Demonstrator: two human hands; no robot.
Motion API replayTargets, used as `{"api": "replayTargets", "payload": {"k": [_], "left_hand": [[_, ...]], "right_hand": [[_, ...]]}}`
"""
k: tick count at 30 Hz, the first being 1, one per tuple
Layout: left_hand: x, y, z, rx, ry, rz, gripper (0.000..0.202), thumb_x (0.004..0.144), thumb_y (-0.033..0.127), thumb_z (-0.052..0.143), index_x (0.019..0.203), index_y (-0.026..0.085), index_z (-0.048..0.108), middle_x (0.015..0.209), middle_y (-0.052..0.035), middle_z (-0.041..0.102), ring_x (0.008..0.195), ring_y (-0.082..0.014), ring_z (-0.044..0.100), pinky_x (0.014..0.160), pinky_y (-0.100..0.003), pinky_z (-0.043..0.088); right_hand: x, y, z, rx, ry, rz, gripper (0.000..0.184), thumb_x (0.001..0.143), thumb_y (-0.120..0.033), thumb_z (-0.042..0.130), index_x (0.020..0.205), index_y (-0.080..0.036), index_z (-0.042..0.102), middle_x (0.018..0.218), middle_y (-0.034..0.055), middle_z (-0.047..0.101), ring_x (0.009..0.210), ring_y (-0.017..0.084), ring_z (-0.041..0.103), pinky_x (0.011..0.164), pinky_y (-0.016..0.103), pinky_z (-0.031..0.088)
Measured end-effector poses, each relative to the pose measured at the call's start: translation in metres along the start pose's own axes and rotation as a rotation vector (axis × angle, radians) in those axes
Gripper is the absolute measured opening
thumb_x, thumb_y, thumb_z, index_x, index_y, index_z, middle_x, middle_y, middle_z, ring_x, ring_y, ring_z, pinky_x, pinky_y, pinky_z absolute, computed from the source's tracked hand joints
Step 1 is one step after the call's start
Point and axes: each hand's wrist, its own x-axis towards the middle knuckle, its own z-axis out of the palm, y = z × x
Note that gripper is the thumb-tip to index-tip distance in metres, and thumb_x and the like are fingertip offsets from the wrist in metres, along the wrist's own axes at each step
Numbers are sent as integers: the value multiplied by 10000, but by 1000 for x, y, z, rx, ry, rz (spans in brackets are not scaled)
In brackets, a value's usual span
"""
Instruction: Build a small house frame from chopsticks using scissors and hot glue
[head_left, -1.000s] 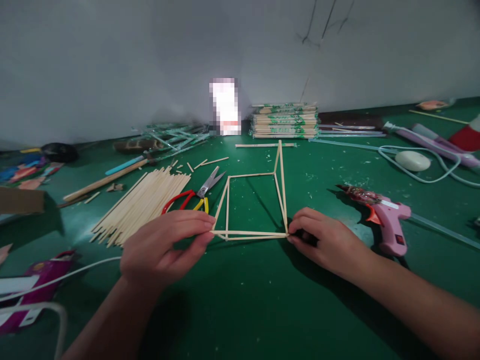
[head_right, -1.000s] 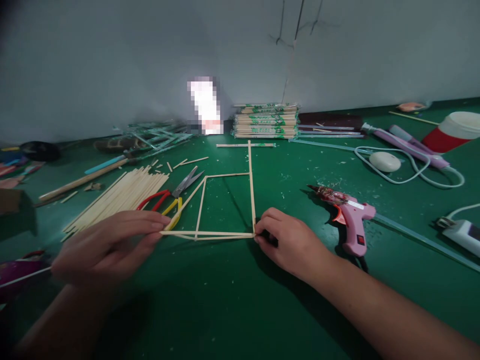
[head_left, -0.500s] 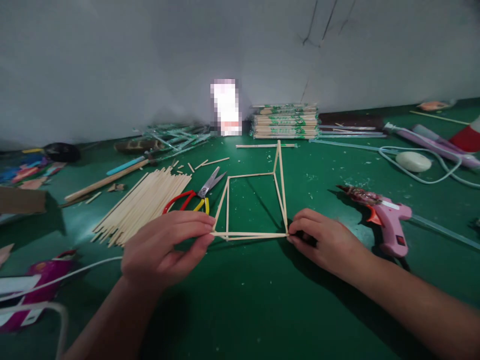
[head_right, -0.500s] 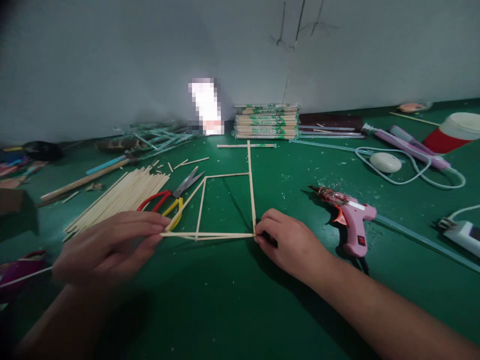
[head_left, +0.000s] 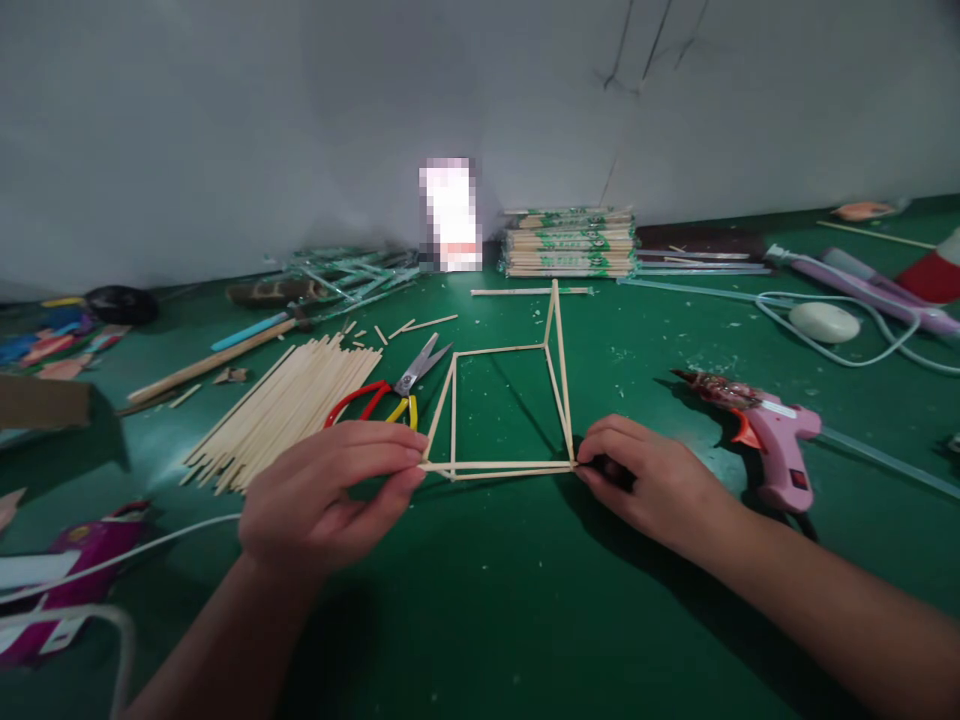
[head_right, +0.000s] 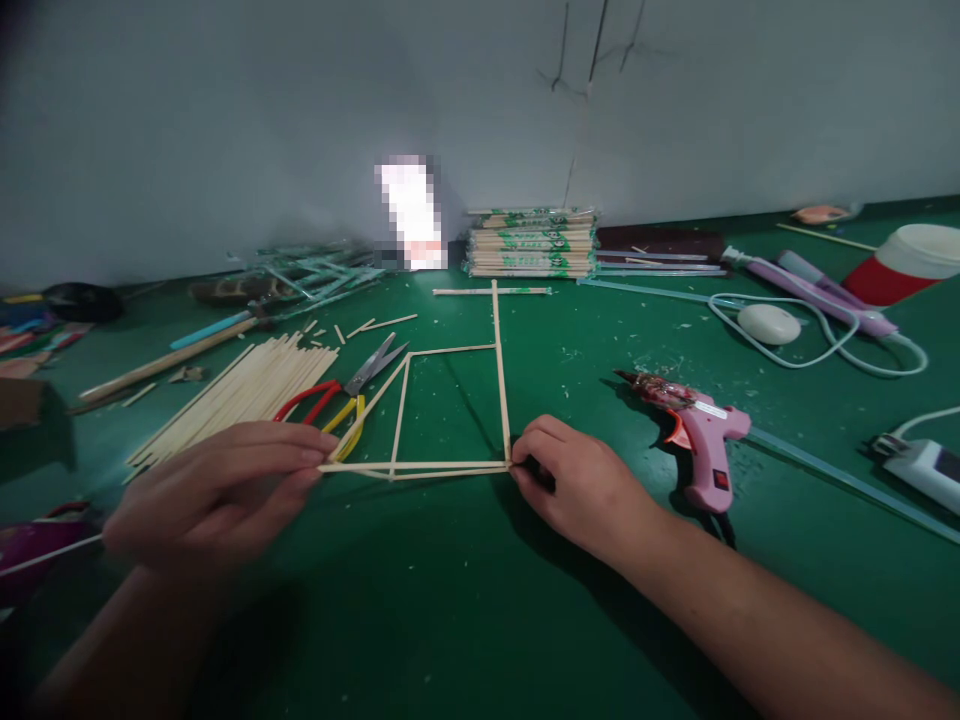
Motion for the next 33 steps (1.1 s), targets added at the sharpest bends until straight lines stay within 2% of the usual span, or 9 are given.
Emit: {"api": "replayTargets", "payload": {"k": [10, 19, 33], "left_hand": [[3, 3, 1, 10, -1, 3, 189, 701, 111, 710, 843, 218, 646, 765, 4, 722, 679, -156, 690, 564, -268, 582], [3, 3, -1, 39, -15, 9, 169, 699, 110, 709, 826, 199, 641, 761, -5, 725, 672, -145, 688, 574, -253, 577], [3, 4, 0, 33, 11, -2, 157, 702, 130, 705, 805, 232, 645, 747, 11, 724, 655, -150, 688, 541, -262, 582]], "right_hand": [[-1, 1, 1, -12, -3, -11, 72, 826, -170, 539, 854, -215, 587, 903, 16, 603, 619, 93, 544, 553, 226, 445], [0, 0, 1, -29, 1, -17, 74, 828, -169, 537, 848, -206, 598, 895, 19, 603, 618, 93, 546, 560, 226, 449], [1, -1, 0, -43, 14, 11, 121, 835, -153, 502, 860, -226, 596, 902, 20, 628, 709, 123, 592, 593, 239, 465]]}}
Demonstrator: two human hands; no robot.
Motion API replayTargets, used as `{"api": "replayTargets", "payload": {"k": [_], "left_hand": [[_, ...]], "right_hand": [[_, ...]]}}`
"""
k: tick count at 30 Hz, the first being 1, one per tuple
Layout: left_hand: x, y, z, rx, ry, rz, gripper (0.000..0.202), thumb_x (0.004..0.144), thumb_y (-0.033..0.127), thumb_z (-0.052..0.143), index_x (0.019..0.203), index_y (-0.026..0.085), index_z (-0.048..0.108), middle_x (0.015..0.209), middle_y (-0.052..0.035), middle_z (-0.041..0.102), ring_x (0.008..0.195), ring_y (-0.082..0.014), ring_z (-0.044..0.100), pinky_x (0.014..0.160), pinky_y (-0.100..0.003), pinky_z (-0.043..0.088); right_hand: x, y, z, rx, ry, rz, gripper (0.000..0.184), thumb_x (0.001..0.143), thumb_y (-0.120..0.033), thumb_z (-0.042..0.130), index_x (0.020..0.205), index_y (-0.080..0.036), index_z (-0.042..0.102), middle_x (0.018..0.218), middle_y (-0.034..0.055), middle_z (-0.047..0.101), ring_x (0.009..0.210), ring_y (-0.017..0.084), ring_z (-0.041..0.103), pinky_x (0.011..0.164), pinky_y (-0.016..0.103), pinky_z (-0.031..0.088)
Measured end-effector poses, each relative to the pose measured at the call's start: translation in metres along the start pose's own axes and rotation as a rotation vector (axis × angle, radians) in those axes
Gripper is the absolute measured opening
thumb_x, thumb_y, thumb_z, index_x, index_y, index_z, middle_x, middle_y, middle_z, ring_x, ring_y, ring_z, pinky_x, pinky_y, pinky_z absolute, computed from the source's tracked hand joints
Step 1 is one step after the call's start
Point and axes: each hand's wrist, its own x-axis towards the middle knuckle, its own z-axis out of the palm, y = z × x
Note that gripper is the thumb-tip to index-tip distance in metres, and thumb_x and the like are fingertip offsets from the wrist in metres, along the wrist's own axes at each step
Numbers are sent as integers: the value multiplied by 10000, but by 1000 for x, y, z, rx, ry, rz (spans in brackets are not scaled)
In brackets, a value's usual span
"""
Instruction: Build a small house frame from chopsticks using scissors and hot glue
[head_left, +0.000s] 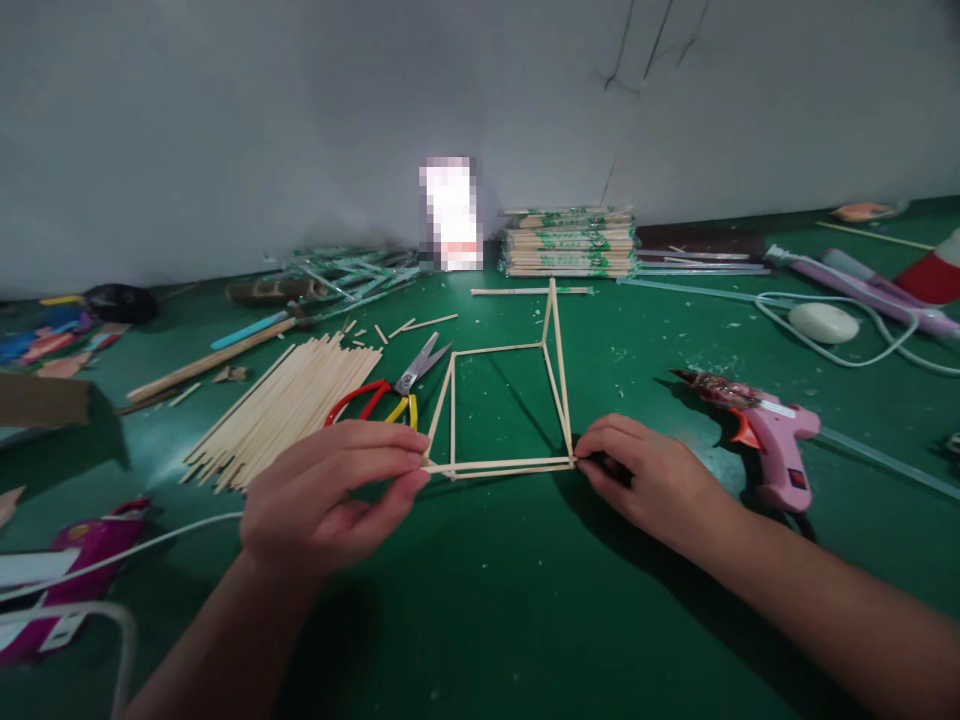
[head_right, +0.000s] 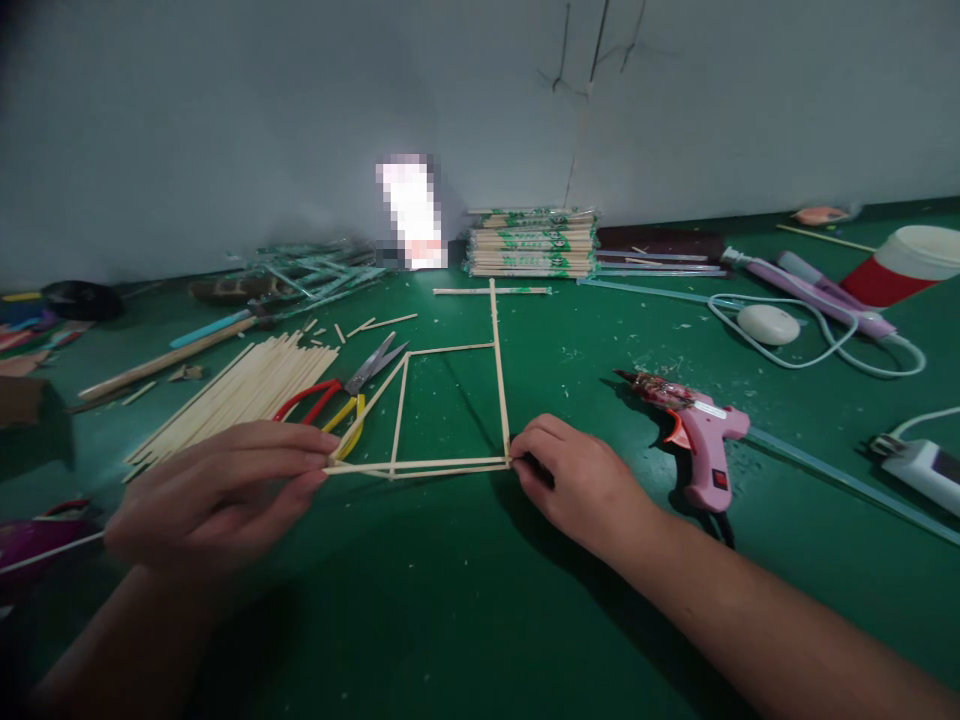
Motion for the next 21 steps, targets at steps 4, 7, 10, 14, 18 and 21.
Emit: {"api": "replayTargets", "payload": {"k": [4, 7, 10, 14, 18, 21], "left_hand": [[0, 0, 1, -17, 10, 7, 145, 702, 127, 709, 797, 215, 644, 747, 2, 722, 657, -145, 685, 542, -254, 579], [0, 0, 0, -28, 10, 7, 154, 700, 115, 712, 802, 208, 646, 750, -2, 721, 665, -145, 686, 549, -252, 579], [-1, -1, 0, -39, 10, -4, 170, 698, 100, 712, 815, 205, 648, 765, -9, 723, 686, -151, 689, 560, -258, 581], [-2, -3, 1, -31, 28, -14, 180, 703, 116, 712, 825, 232, 647, 763, 13, 722, 680, -155, 689, 548, -267, 581], [-3, -4, 0, -30, 53, -44, 187, 711, 104, 696, 826, 244, 648, 750, 15, 714, 686, -162, 685, 529, -280, 573], [-3, -4, -1, -23, 56, -43, 183, 712, 108, 692, 825, 244, 646, 765, 18, 712, 691, -156, 684, 535, -279, 575]], "right_hand": [[0, 1, 1, 1, 6, 2, 122, 843, -163, 501, 880, -228, 597, 911, 18, 628, 719, 125, 595, 594, 237, 464], [0, 1, 1, 2, 4, 10, 111, 841, -161, 505, 860, -226, 593, 906, 14, 628, 712, 120, 592, 600, 235, 463], [1, 0, 0, -4, 6, 17, 108, 838, -156, 506, 855, -222, 589, 885, 15, 629, 692, 119, 587, 580, 230, 459], [1, -1, -1, 6, 20, 13, 113, 835, -153, 504, 851, -222, 592, 864, 21, 633, 686, 122, 592, 563, 224, 457], [0, -1, -1, 23, 17, 5, 107, 831, -161, 511, 847, -221, 599, 860, 20, 628, 650, 112, 575, 562, 226, 458], [0, -1, -1, 22, 5, 2, 108, 831, -165, 513, 854, -219, 604, 874, 22, 625, 656, 112, 573, 577, 233, 463]]}}
